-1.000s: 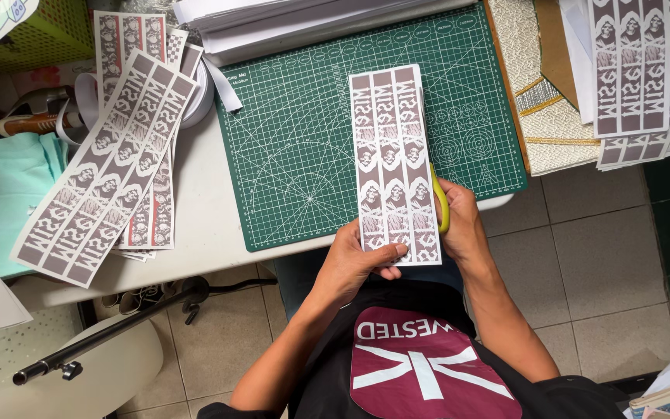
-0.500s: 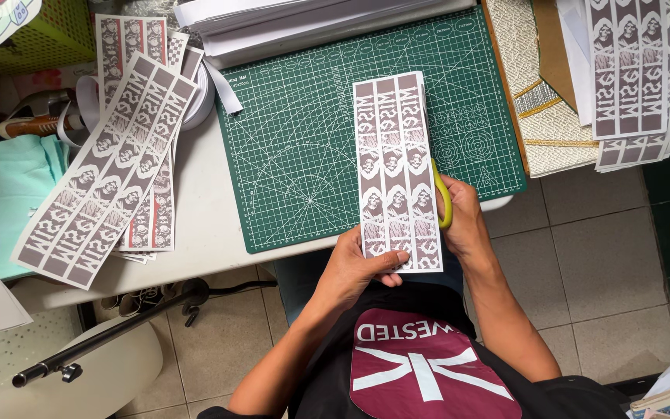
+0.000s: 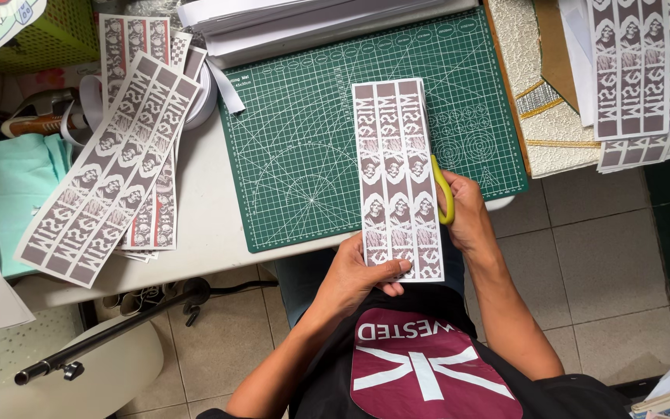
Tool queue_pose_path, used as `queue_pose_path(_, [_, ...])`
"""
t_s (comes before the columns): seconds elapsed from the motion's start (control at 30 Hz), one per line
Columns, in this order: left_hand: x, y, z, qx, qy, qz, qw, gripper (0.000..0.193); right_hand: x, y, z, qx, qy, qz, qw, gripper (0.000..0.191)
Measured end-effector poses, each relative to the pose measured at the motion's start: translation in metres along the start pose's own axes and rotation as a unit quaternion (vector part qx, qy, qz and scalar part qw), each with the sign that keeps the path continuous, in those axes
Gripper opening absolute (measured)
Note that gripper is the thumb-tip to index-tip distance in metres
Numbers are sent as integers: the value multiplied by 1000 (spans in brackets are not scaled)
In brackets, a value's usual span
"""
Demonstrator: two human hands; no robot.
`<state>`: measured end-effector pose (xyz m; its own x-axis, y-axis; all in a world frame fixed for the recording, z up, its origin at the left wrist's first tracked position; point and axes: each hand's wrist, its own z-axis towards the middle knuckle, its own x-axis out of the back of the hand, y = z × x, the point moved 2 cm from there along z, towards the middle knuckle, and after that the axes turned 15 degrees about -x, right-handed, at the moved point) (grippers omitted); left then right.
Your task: The person uses yellow-handled scissors to cut a printed sticker sheet into individual strips and then separates the strips. The cut pieces are placed on a green cutting mat on the workbench.
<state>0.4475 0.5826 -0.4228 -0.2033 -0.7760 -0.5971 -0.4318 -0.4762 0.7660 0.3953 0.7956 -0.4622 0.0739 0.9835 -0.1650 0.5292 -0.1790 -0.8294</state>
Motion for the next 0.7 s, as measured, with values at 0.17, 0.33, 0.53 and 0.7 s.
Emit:
queue_pose_path(0.17, [-2, 2, 0, -1, 7, -11, 1000, 32, -1, -2, 0, 8, -8, 4, 1000, 44])
queue_pose_path(0.33, [-5, 2, 0, -9, 4, -13, 1000, 32, -6, -5, 0, 11, -9, 10, 1000, 46])
queue_pose_path(0.53, [-3, -1, 0, -8, 4, -17, 1000, 32, -5, -6, 2, 6, -8, 1, 1000, 45])
queue_pose_path(0.7, [-3, -1, -2, -11, 4, -9, 1000, 31, -4, -10, 9, 8, -23, 3, 1000, 43])
